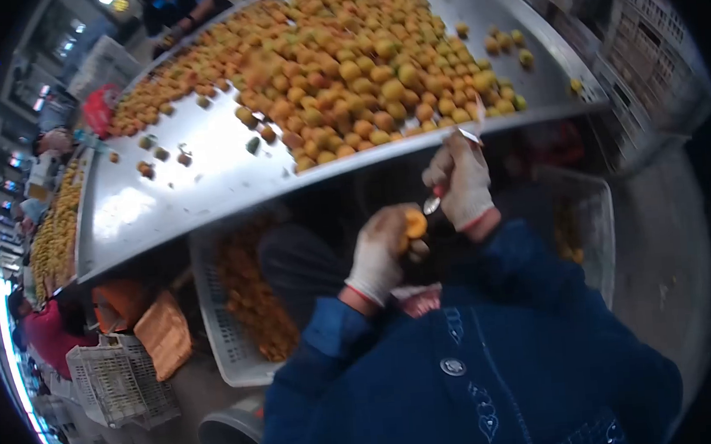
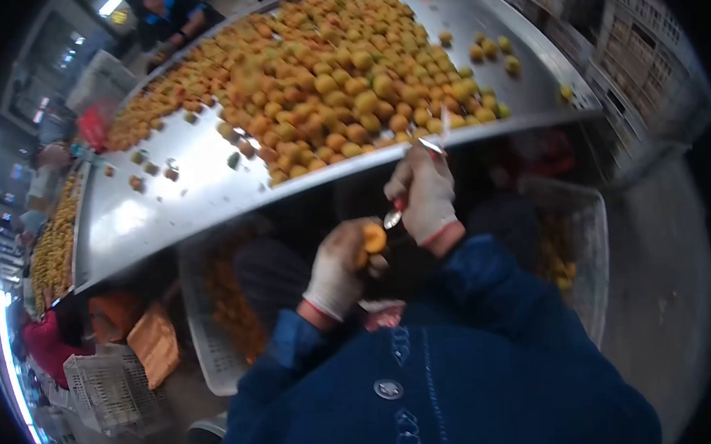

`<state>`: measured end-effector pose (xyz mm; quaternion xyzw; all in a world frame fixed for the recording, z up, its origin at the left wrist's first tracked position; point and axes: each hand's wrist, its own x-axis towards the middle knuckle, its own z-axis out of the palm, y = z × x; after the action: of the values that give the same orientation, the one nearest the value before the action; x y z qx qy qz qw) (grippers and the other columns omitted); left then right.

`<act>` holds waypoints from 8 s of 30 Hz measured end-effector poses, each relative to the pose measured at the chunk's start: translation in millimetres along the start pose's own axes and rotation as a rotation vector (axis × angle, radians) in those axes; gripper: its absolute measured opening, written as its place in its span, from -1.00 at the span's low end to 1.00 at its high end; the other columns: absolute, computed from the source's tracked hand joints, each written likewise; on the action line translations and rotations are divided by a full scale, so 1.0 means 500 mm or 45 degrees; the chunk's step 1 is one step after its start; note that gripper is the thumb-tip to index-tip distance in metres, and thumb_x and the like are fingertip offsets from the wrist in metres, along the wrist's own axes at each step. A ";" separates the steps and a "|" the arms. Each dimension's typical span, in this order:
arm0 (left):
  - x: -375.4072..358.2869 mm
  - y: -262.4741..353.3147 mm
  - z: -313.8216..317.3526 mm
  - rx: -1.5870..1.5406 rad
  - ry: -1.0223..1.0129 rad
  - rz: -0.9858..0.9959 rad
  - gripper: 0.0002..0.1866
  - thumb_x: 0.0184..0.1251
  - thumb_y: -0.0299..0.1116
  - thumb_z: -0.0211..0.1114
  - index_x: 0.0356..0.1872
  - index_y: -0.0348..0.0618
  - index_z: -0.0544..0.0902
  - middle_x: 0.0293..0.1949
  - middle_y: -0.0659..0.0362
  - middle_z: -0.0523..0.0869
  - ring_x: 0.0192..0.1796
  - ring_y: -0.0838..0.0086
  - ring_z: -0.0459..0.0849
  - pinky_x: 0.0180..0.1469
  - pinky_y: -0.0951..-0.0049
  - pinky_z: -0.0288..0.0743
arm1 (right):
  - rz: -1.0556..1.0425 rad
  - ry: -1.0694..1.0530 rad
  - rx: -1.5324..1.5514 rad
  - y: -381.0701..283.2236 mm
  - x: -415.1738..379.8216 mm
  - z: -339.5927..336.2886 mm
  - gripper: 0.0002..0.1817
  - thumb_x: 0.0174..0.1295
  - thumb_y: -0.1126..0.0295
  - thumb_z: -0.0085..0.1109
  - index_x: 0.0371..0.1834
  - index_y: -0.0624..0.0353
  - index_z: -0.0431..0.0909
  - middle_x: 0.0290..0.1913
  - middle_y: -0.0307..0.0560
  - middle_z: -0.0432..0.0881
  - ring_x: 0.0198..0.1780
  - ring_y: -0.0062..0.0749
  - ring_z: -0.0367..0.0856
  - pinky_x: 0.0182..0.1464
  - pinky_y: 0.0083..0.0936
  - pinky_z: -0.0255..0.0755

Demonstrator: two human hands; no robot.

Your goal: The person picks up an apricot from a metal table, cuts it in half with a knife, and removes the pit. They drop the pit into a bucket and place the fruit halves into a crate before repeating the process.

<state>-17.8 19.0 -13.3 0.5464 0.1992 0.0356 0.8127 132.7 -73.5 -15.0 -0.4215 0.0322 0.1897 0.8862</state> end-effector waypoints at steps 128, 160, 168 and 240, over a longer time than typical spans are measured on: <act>-0.052 0.032 -0.060 0.045 0.122 0.339 -0.49 0.18 -0.55 0.42 0.18 -0.25 0.51 0.07 0.10 0.61 0.14 0.41 0.58 0.30 0.40 0.41 | -0.430 -1.055 -1.517 -0.023 -0.140 0.030 -0.56 0.44 0.18 0.06 0.23 0.23 0.36 -0.15 0.25 0.68 -0.13 0.11 0.70 -0.10 -0.23 0.57; -0.076 0.021 -0.063 1.087 0.167 0.719 -0.48 0.05 -0.40 0.46 0.10 -0.19 0.55 -0.16 -0.06 0.64 -0.12 0.00 0.67 -0.09 0.21 0.58 | 0.900 -0.512 -0.898 -0.024 -0.191 0.037 -0.57 0.51 -0.04 -0.15 -0.16 0.13 0.46 -0.72 -0.36 0.29 -0.80 -0.66 0.21 -0.75 -0.67 0.13; -0.051 0.029 -0.055 -0.009 0.129 0.450 -0.52 0.29 -0.60 0.30 0.24 -0.23 0.45 0.11 0.05 0.58 0.13 0.41 0.60 0.23 0.39 0.52 | 0.899 -0.708 -0.232 -0.059 -0.180 0.009 -0.41 0.50 -0.21 -0.36 0.09 0.03 0.48 -0.82 -0.43 0.12 -0.85 -0.63 0.14 -0.61 -0.59 0.16; -0.015 0.016 0.002 -0.825 -0.059 -0.007 -0.28 0.44 0.29 -0.07 0.21 -0.22 0.45 -0.04 -0.03 0.68 0.07 0.20 0.61 0.19 0.21 0.48 | -0.495 -0.886 -1.634 0.030 -0.177 -0.047 -0.68 0.31 0.27 0.21 0.02 0.20 0.45 -0.37 0.21 0.67 -0.34 0.18 0.67 -0.35 -0.18 0.54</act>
<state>-22.9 19.6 -3.6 0.2593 0.1604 0.0826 0.9488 48.0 -110.0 -21.9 -0.7687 -0.4412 0.1337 0.4433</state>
